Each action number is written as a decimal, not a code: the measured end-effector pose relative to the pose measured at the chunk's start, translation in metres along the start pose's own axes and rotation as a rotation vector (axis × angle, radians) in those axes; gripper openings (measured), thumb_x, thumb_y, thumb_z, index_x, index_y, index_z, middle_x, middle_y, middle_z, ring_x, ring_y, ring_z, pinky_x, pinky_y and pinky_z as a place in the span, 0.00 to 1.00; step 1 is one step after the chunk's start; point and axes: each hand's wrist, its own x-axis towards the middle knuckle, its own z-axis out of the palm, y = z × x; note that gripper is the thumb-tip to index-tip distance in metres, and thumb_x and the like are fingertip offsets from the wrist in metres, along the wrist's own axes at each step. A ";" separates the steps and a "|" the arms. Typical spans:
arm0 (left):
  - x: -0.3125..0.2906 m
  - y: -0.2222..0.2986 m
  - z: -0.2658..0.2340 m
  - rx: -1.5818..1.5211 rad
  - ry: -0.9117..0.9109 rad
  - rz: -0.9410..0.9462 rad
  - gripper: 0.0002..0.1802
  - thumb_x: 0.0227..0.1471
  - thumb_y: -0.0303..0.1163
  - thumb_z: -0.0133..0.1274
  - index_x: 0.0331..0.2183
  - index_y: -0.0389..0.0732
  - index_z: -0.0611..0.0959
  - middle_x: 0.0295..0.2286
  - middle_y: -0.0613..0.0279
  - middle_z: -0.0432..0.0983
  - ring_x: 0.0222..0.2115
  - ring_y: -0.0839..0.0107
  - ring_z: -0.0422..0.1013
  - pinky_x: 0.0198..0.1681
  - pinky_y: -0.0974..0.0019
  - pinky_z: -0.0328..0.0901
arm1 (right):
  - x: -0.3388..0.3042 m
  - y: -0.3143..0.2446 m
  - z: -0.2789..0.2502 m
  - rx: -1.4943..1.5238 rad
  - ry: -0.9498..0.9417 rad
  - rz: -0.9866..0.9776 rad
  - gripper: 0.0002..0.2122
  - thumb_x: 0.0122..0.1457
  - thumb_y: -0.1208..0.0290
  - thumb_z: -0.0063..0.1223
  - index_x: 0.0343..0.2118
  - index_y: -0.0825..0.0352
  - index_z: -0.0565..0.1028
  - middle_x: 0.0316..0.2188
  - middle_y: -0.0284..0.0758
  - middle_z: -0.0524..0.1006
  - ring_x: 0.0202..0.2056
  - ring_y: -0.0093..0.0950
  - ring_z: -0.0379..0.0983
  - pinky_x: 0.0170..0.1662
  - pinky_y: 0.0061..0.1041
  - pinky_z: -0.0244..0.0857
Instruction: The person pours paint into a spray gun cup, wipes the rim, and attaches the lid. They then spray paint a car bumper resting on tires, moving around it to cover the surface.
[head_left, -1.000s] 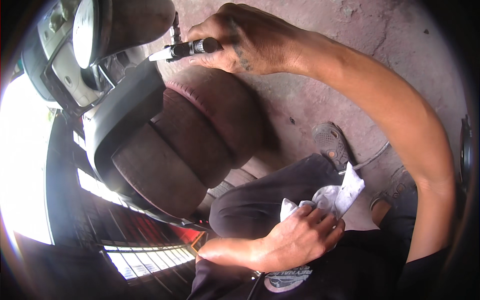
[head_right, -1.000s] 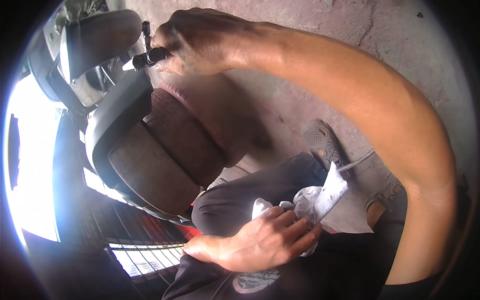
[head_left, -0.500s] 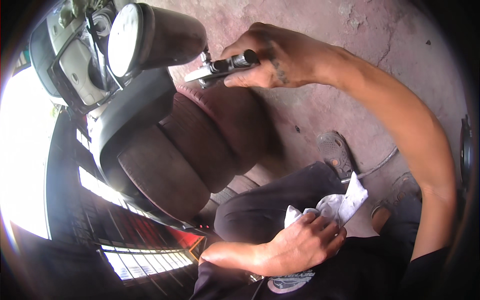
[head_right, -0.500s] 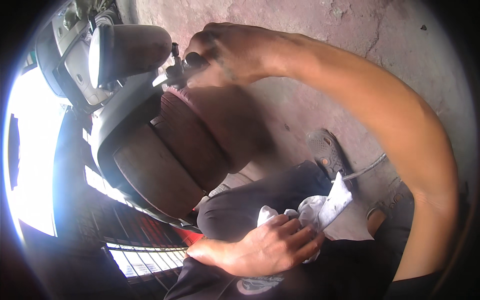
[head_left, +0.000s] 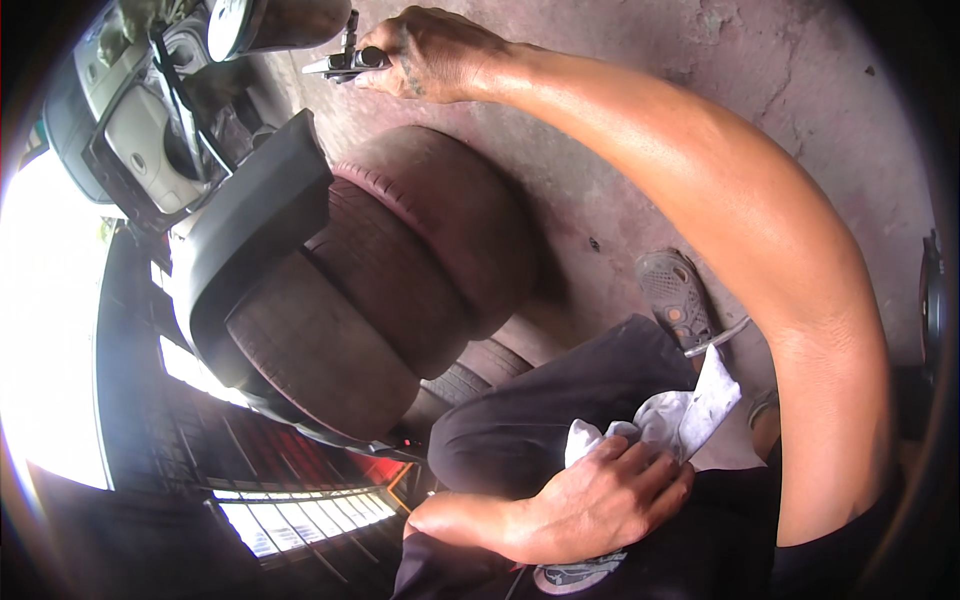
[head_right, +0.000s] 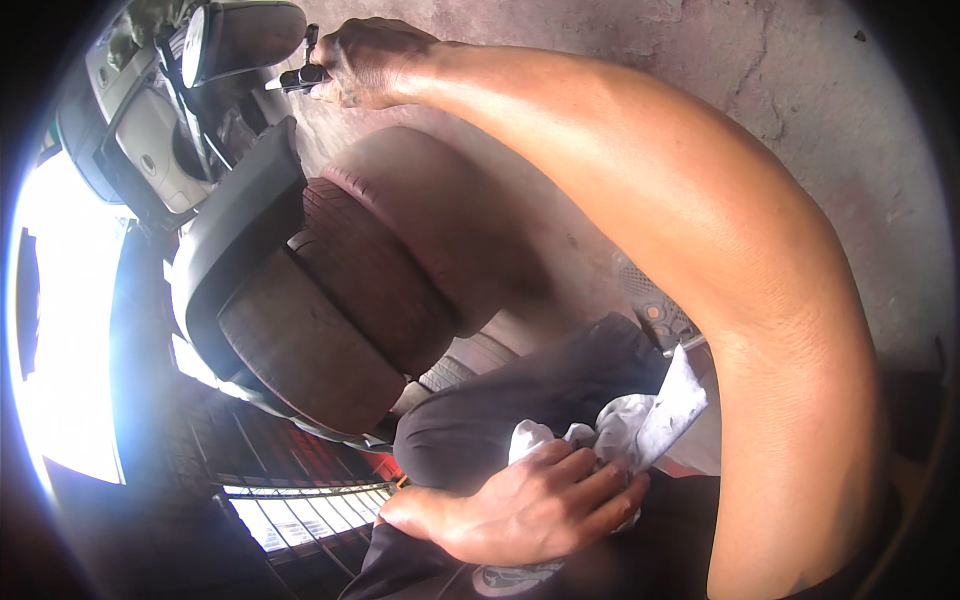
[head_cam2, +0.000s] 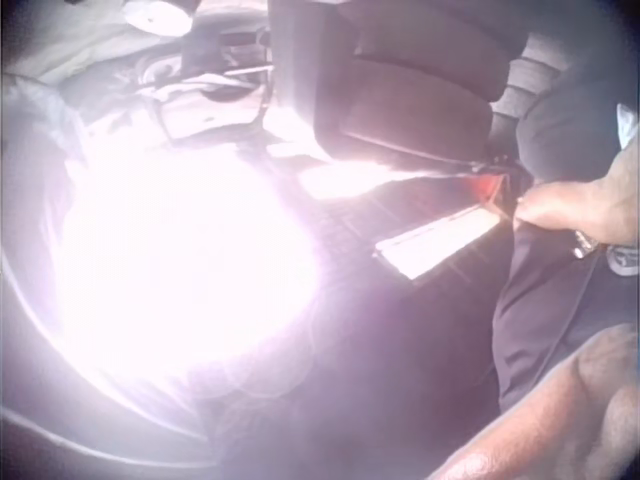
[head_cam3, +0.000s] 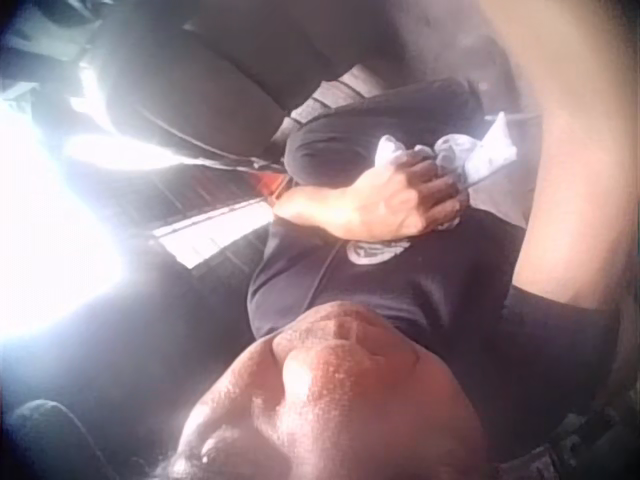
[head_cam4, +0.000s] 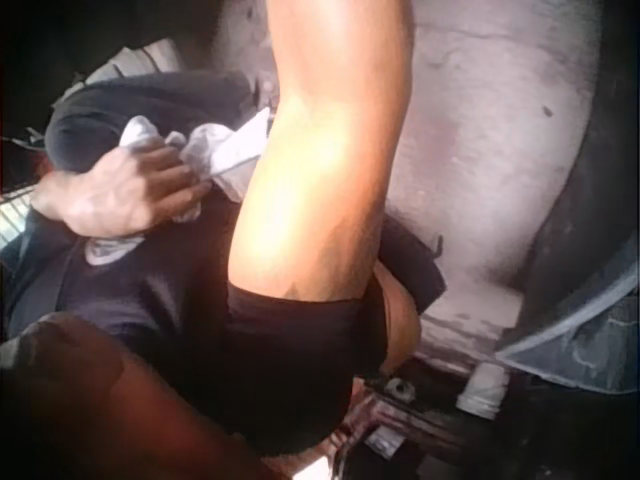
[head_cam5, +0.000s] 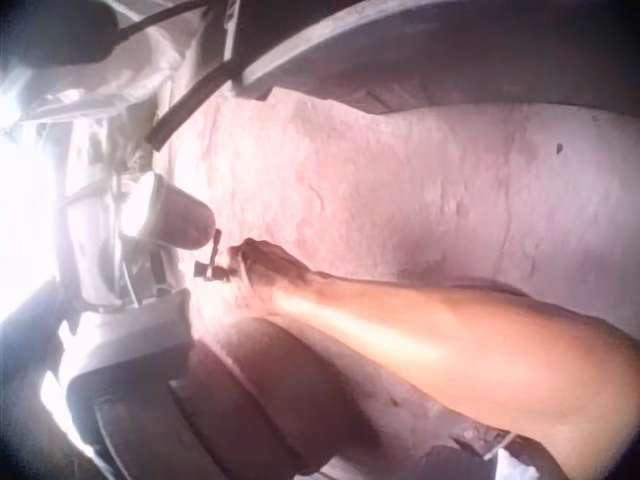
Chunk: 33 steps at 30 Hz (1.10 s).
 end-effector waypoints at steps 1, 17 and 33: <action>0.002 -0.001 -0.001 0.009 0.044 0.016 0.21 0.52 0.32 0.60 0.48 0.37 0.82 0.32 0.64 0.76 0.31 0.69 0.74 0.35 0.64 0.68 | -0.001 0.002 -0.001 0.005 0.005 0.005 0.14 0.64 0.58 0.59 0.43 0.63 0.82 0.35 0.44 0.84 0.38 0.45 0.81 0.44 0.46 0.72; 0.000 0.006 -0.004 0.027 -0.070 0.011 0.24 0.52 0.33 0.55 0.51 0.36 0.81 0.42 0.57 0.79 0.44 0.63 0.76 0.45 0.62 0.68 | -0.025 -0.002 -0.013 0.075 0.058 -0.157 0.11 0.62 0.63 0.61 0.38 0.67 0.81 0.24 0.46 0.80 0.27 0.45 0.78 0.36 0.41 0.70; -0.008 0.028 0.004 0.202 0.071 0.069 0.19 0.51 0.33 0.55 0.45 0.37 0.81 0.34 0.62 0.77 0.37 0.66 0.76 0.41 0.63 0.70 | -0.107 -0.052 -0.071 -0.083 -0.107 -0.524 0.14 0.57 0.71 0.68 0.45 0.69 0.80 0.27 0.44 0.81 0.27 0.40 0.78 0.35 0.37 0.71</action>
